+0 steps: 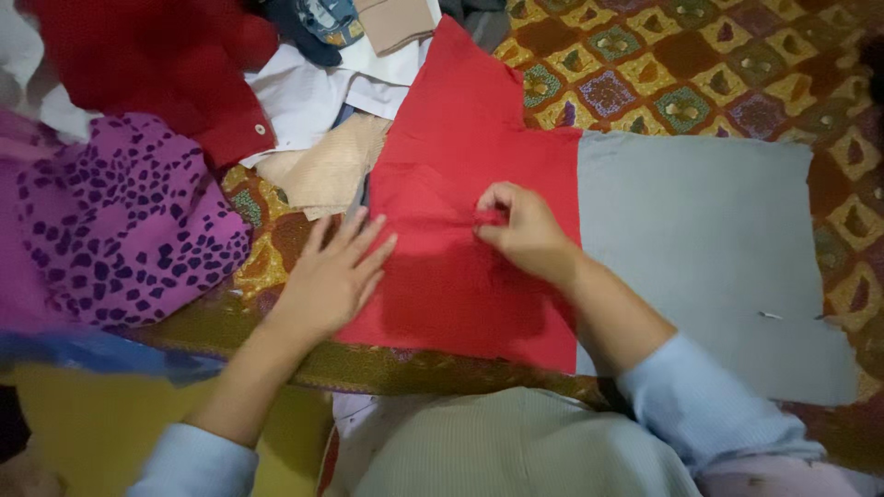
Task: The person folds a black hoodie, then a red and grey t-shirt, and finally a blue t-shirt on a patterned bedspread. Each garment is smoothed, folded in half, and stacked neatly.
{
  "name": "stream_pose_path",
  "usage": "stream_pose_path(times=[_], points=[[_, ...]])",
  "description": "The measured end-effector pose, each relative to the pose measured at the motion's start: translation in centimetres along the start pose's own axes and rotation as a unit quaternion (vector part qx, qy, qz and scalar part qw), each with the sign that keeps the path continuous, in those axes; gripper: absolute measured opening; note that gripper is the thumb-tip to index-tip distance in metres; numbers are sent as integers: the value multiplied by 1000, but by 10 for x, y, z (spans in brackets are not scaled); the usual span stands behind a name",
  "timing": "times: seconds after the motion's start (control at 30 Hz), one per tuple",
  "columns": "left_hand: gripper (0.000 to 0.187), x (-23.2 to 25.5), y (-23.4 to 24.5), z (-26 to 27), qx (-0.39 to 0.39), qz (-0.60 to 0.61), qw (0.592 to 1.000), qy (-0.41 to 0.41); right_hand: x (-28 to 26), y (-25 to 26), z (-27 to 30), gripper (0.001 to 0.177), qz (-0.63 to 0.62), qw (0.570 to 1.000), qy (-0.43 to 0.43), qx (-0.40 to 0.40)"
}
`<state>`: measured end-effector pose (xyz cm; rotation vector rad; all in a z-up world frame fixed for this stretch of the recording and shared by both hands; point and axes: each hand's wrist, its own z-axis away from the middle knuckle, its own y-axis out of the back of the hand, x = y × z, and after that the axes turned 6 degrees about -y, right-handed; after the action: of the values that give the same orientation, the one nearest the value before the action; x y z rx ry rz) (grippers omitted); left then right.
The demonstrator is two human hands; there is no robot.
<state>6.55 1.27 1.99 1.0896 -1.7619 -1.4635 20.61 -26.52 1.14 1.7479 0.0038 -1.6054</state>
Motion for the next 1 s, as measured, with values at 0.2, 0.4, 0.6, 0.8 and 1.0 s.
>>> stream_pose_path(times=[0.2, 0.4, 0.6, 0.8, 1.0], points=[[60, -17, 0, 11, 26, 187, 971, 147, -26, -23, 71, 24, 272, 898, 345, -30], [32, -28, -9, 17, 119, 217, 960, 131, -7, -27, 81, 22, 288, 891, 346, -56], [27, -11, 5, 14, 160, 191, 961, 124, 11, -26, 88, 37, 250, 899, 358, 18], [23, 27, 18, 5, 188, 103, 975, 57, 5, -23, 88, 59, 253, 935, 249, 13], [20, 28, 24, 9, 222, 122, 957, 145, -11, 7, 86, 52, 13, 988, 150, -11]])
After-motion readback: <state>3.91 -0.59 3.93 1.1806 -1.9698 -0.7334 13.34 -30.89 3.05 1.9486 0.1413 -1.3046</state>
